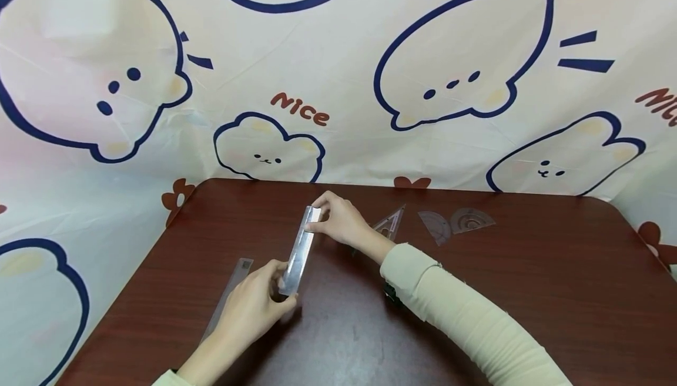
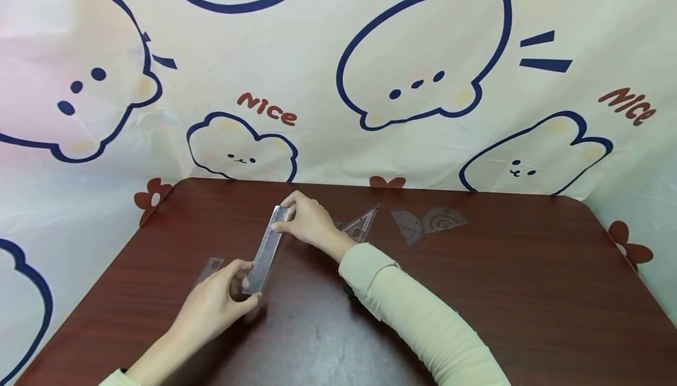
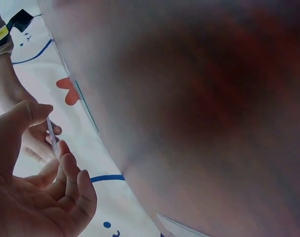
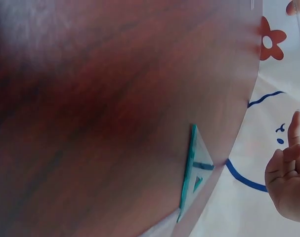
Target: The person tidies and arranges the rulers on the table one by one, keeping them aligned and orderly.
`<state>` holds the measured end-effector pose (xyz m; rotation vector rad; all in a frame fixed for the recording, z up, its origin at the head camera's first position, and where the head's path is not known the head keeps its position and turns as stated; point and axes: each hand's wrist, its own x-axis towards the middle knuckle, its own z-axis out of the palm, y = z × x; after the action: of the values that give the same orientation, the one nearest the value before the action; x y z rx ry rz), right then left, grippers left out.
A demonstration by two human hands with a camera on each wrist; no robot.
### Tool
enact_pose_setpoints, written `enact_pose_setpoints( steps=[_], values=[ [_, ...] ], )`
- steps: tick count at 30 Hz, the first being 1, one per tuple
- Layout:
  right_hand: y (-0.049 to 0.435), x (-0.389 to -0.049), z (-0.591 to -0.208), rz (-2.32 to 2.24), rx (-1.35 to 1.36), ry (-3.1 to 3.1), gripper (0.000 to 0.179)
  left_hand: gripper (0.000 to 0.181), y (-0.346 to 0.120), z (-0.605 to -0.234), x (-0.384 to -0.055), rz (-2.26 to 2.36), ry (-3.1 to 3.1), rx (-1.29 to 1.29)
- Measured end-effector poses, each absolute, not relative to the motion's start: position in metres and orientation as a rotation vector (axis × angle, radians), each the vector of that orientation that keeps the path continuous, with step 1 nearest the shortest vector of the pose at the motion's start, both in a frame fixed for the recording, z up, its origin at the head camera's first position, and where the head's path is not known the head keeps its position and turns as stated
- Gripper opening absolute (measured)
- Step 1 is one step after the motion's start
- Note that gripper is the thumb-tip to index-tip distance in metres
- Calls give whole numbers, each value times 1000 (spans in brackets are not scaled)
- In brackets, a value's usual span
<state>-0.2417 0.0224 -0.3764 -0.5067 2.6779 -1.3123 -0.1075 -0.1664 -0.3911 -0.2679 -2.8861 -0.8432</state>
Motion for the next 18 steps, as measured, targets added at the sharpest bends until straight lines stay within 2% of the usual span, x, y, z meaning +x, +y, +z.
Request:
enact_pose_setpoints(
  steps=[18],
  values=[
    [-3, -227, -384, -1073, -666, 2640, 44, 47, -177, -390, -76, -600, -3059, -127]
  ],
)
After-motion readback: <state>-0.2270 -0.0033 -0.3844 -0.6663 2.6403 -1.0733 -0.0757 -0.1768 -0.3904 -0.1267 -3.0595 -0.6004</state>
